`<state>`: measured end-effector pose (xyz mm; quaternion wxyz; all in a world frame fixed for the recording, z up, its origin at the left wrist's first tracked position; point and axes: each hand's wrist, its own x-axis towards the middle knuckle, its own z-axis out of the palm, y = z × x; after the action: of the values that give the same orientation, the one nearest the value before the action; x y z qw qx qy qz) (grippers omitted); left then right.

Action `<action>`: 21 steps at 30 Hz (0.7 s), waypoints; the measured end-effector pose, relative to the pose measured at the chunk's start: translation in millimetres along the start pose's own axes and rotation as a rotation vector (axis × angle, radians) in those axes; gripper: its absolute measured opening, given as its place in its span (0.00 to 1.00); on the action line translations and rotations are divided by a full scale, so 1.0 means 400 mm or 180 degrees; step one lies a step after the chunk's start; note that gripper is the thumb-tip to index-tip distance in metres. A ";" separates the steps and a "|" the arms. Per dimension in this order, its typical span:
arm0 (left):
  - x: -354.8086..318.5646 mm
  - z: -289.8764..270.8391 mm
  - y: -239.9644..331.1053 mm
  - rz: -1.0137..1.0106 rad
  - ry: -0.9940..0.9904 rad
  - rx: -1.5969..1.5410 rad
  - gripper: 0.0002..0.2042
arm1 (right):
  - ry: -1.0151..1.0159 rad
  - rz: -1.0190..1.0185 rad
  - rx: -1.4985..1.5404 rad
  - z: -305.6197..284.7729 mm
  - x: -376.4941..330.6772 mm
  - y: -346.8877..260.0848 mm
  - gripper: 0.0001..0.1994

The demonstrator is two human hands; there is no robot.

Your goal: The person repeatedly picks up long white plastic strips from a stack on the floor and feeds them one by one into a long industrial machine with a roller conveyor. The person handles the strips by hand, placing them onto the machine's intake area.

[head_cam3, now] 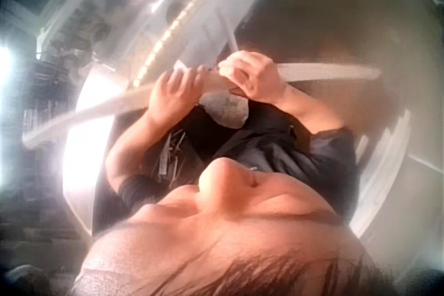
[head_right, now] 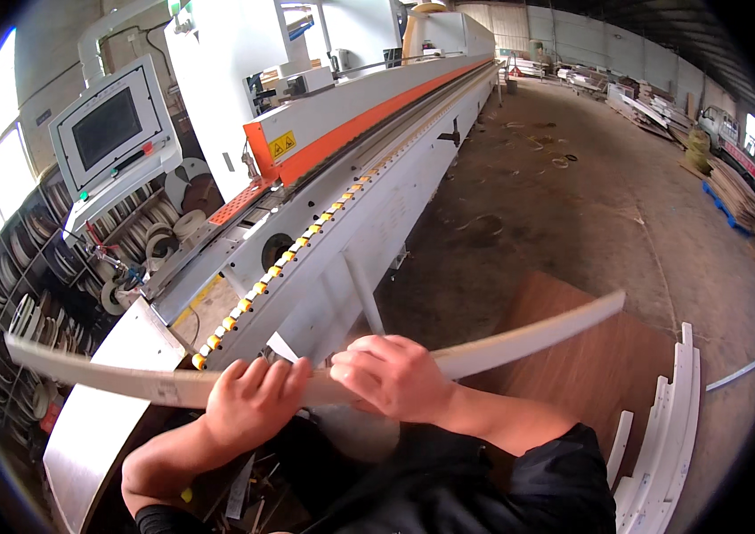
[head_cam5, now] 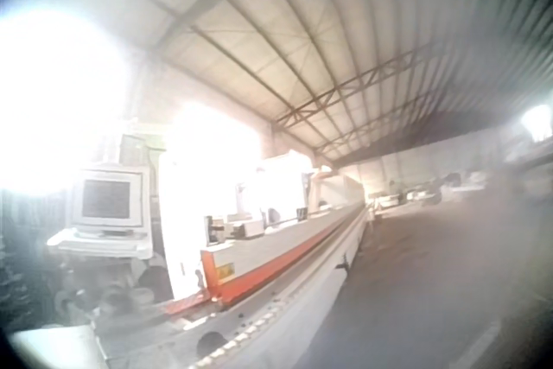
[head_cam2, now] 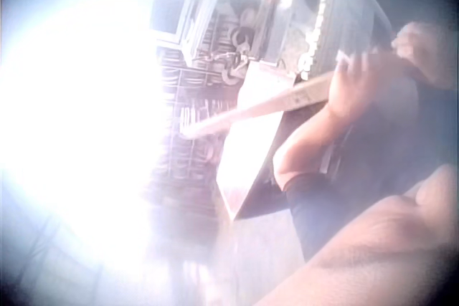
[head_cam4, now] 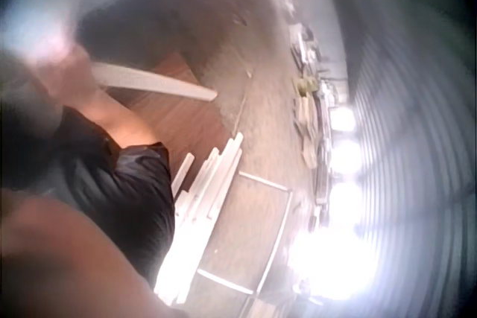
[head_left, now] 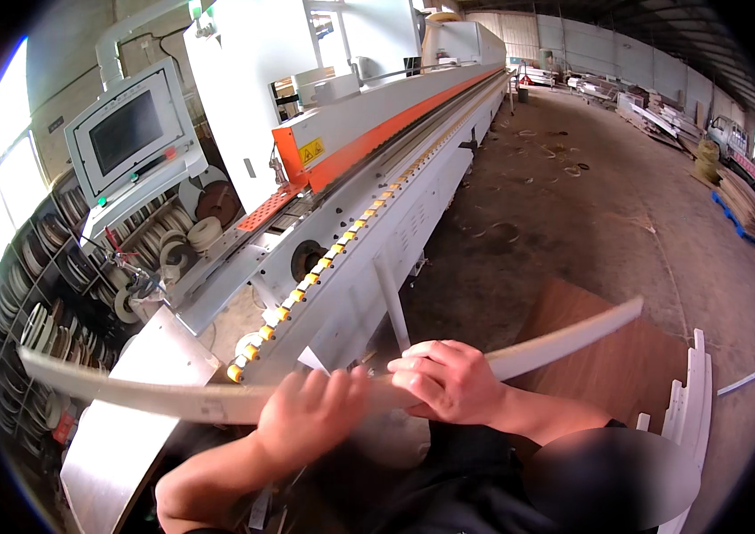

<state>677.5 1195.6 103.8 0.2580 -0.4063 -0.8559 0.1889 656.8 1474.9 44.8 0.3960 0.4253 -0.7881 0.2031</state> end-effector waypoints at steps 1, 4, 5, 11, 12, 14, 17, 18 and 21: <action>-0.029 0.012 -0.012 -0.0064 -0.0082 -0.0119 0.21 | -0.0133 0.0120 -0.0085 0.008 -0.028 0.024 0.22; -0.148 0.033 -0.081 -0.0790 -0.0122 -0.1012 0.24 | -0.0259 0.0346 -0.0688 0.009 -0.114 0.140 0.18; -0.182 0.038 -0.111 -0.0876 -0.0185 -0.1178 0.26 | -0.0141 0.0454 -0.0840 -0.003 -0.147 0.204 0.19; -0.292 0.032 -0.161 -0.1553 -0.0938 -0.2060 0.36 | 0.0183 0.0540 -0.1322 -0.003 -0.147 0.430 0.20; -0.289 0.036 -0.157 -0.1497 -0.0764 -0.2004 0.38 | 0.0180 0.0493 -0.1244 0.032 -0.103 0.407 0.19; -0.261 0.030 -0.150 -0.1361 -0.0471 -0.1912 0.39 | 0.0138 0.0336 -0.0979 0.111 -0.034 0.357 0.18; -0.196 0.045 -0.147 -0.1173 -0.0092 -0.1792 0.36 | 0.0244 -0.0036 -0.0422 0.215 0.089 0.236 0.17; -0.188 0.059 -0.155 -0.1294 -0.0130 -0.1795 0.34 | 0.0280 -0.0133 -0.0284 0.230 0.122 0.200 0.17; -0.186 0.071 -0.189 -0.1662 -0.0197 -0.1802 0.31 | 0.0431 -0.0127 -0.0100 0.280 0.167 0.155 0.26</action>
<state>655.3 1088.3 100.2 0.1491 -0.2240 -0.9563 -0.1148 533.0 1401.8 31.6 0.4590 0.4200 -0.7539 0.2111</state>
